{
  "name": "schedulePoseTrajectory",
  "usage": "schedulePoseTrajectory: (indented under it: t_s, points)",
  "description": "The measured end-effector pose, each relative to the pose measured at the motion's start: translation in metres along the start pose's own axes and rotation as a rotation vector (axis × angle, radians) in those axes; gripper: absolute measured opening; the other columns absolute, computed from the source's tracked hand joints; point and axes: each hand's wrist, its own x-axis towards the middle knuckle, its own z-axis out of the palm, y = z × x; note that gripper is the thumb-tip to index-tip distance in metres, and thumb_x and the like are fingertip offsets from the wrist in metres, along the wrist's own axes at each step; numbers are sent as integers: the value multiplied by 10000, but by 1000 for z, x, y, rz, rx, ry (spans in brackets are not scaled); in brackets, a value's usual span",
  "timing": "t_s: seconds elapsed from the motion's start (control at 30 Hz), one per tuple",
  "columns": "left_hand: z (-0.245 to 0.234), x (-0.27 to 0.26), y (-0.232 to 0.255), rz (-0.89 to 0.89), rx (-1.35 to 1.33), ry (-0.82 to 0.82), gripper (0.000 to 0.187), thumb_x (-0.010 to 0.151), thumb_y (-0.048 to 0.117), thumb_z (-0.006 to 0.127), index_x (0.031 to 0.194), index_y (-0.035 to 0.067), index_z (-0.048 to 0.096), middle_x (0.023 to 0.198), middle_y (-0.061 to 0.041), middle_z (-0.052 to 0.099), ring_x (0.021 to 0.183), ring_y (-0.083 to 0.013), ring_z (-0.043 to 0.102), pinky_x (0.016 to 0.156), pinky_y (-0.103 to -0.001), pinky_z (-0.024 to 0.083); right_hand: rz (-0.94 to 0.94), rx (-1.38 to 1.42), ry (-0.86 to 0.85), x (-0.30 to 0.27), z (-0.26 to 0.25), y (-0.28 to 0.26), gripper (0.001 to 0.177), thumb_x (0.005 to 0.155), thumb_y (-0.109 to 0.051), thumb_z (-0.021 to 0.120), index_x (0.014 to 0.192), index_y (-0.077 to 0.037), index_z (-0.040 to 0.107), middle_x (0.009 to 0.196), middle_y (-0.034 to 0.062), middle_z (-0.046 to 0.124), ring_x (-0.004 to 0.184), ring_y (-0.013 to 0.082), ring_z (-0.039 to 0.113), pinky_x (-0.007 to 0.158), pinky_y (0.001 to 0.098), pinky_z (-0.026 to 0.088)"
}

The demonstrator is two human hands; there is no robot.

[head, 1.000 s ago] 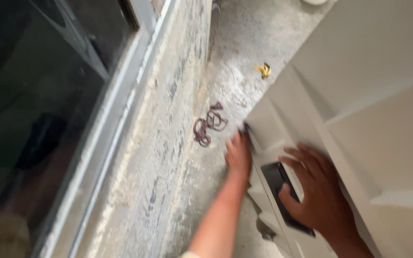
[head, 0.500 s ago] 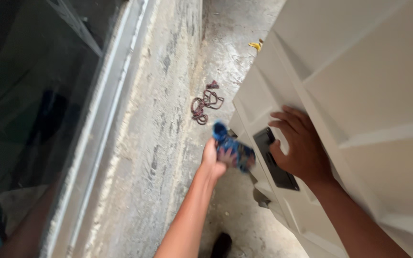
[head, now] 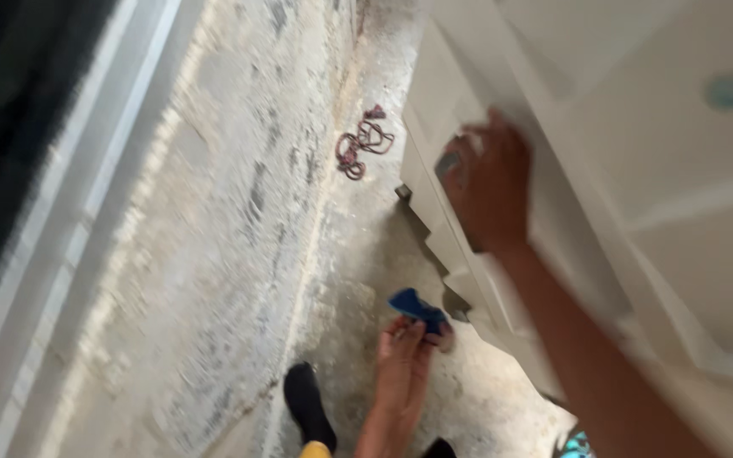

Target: The person wipes the exterior surfaces of a white evaporative air cooler using a cloth, reaching around the top, sides, and lower panels of the unit.

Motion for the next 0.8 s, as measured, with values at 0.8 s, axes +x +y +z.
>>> schedulePoseTrajectory:
  t_s: [0.8]
  points:
    - [69, -3, -172, 535, 678, -137, 231, 848, 4, 657, 1068, -12, 725, 900, -78, 728, 774, -154, 654, 671, -304, 537, 587, 224, -324, -256, -164, -10, 392, 970, -220, 563, 1351, -142, 615, 1520, 157, 483, 1362, 375, 503, 1032, 475, 480]
